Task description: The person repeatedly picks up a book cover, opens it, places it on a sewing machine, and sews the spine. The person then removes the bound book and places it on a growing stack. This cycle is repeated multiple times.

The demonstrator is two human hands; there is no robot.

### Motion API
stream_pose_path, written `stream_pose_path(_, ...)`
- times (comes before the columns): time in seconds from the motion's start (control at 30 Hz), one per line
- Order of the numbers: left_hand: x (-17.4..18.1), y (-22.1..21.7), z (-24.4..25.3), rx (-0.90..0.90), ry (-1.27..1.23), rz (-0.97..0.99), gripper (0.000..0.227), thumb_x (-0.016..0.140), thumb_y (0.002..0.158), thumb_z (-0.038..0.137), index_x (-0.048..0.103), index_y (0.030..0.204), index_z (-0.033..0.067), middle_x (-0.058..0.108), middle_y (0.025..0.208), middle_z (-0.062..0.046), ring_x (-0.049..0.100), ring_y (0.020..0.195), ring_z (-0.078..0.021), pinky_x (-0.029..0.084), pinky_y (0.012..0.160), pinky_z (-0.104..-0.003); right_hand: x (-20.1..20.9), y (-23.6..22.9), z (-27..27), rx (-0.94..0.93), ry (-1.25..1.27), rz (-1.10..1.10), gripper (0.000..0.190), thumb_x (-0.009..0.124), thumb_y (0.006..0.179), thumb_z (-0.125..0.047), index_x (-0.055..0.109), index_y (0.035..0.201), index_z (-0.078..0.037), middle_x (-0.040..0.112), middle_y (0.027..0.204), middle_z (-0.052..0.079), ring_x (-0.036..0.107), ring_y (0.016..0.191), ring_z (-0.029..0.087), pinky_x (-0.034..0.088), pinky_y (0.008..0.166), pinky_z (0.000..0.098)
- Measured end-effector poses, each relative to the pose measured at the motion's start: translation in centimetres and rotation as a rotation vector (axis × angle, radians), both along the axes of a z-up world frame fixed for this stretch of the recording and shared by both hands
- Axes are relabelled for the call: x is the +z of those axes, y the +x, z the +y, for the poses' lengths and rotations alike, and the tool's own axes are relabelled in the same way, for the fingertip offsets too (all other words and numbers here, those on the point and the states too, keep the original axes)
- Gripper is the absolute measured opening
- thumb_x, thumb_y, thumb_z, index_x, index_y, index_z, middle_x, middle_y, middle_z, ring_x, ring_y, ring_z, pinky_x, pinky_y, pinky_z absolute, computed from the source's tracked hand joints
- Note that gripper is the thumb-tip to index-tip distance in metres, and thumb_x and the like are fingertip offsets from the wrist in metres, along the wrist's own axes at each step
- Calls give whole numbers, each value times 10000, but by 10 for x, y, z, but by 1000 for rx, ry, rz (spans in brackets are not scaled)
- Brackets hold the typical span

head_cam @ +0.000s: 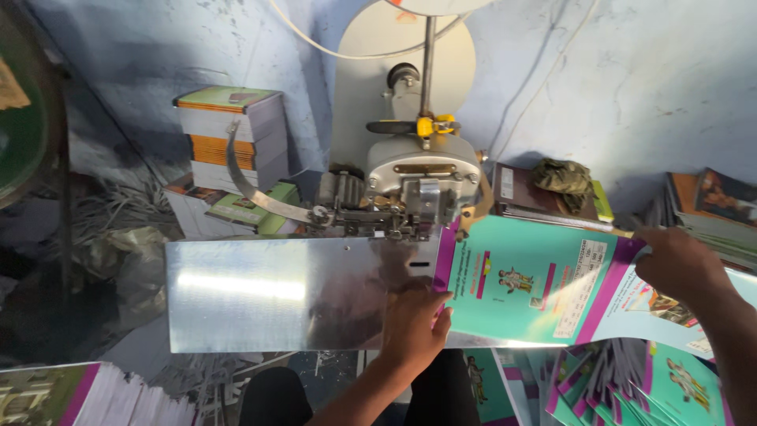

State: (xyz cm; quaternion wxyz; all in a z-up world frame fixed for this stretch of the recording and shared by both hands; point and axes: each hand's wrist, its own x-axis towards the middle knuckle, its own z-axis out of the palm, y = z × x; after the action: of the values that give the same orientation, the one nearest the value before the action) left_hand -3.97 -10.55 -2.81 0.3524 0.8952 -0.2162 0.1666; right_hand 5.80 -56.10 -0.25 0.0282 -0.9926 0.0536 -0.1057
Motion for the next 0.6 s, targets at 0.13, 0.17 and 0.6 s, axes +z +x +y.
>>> stream_pose_path(0.13, -10, -3, -29, -126, -261, 101, 278, 750, 891, 193, 752, 1150, 92, 768, 951, -80, 736, 827, -190, 586, 791, -368, 3, -36, -15, -85, -6, -61, 380, 644, 846, -173, 754, 1209, -204, 778, 1047, 175, 744, 997, 395, 590, 909, 514)
stream_pose_path(0.17, -13, -3, -35, -168, -272, 187, 312, 751, 894, 230, 751, 1170, 83, 773, 951, -91, 744, 846, -196, 589, 796, -367, 4, -45, -20, -109, -17, -71, 401, 663, 826, -175, 759, 1213, -216, 775, 1045, 173, 742, 981, 397, 591, 897, 512)
stream_pose_path(0.6, 24, -11, -123, -698, -577, 754, 1165, 802, 781, 636, 411, 1553, -144, 651, 1367, -289, 644, 1289, -369, 506, 1042, -426, -61, -156, -113, 53, 369, -489, 237, 562, 960, 5, 760, 1083, -36, 721, 797, 165, 714, 621, 240, 561, 644, 316)
